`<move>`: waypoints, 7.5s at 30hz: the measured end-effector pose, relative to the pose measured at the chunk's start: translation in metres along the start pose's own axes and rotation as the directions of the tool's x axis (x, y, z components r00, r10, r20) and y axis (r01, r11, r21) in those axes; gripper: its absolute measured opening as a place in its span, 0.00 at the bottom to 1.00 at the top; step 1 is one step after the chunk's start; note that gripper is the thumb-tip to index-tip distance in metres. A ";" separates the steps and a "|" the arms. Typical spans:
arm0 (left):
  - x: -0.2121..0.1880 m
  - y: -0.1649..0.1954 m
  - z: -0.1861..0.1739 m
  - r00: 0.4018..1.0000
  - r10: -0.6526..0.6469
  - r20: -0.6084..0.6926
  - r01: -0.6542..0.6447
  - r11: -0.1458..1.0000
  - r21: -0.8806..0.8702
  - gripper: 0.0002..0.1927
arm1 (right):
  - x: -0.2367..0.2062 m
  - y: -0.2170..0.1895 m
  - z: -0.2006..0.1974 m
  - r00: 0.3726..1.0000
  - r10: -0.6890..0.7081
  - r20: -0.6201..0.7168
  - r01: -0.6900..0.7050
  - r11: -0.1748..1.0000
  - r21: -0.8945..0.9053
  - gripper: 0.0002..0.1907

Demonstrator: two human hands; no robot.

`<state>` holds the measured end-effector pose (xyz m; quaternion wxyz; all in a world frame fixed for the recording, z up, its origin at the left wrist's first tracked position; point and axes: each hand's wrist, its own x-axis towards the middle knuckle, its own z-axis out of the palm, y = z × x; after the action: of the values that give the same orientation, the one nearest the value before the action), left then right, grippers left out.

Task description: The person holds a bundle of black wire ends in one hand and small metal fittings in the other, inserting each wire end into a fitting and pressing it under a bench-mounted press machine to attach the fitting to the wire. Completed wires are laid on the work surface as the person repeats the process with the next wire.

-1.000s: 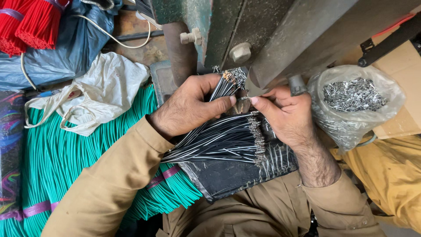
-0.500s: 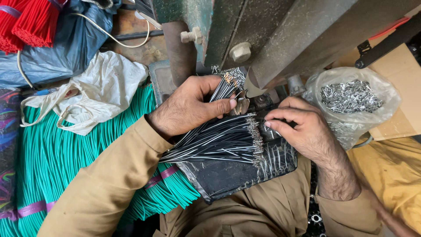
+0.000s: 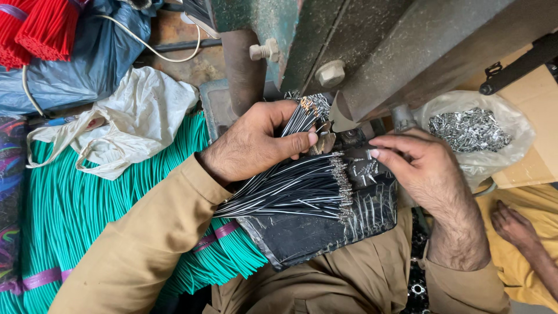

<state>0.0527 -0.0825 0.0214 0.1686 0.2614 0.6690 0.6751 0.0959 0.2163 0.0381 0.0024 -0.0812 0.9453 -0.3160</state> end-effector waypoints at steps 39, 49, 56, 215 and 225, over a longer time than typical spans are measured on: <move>-0.002 0.001 0.001 0.999 -0.030 -0.021 0.031 0.998 0.046 0.08 | 0.020 -0.014 0.052 0.990 -0.051 -0.129 0.109 0.859 0.500 0.03; -0.001 -0.005 0.001 1.000 0.019 0.014 -0.019 1.000 0.024 0.11 | -0.006 -0.017 0.011 0.945 -0.327 -0.027 0.314 0.924 -0.217 0.08; -0.001 0.002 0.001 1.000 -0.011 0.017 0.012 0.998 -0.054 0.10 | -0.008 -0.012 0.027 0.988 -0.098 -0.122 0.121 0.973 0.198 0.07; 0.002 -0.003 0.003 0.995 -0.095 -0.015 0.094 0.995 -0.021 0.08 | 0.026 -0.002 0.058 0.991 -0.005 -0.134 0.067 0.885 0.461 0.03; -0.003 0.000 0.005 0.989 0.142 0.041 -0.145 0.987 0.063 0.11 | -0.001 -0.006 0.036 0.969 -0.216 -0.122 0.240 0.692 0.681 0.05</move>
<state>0.0579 -0.0805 0.0214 0.1230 0.3266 0.6672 0.6580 0.0998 0.1900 0.0125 -0.0218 -0.1858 0.7416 -0.6442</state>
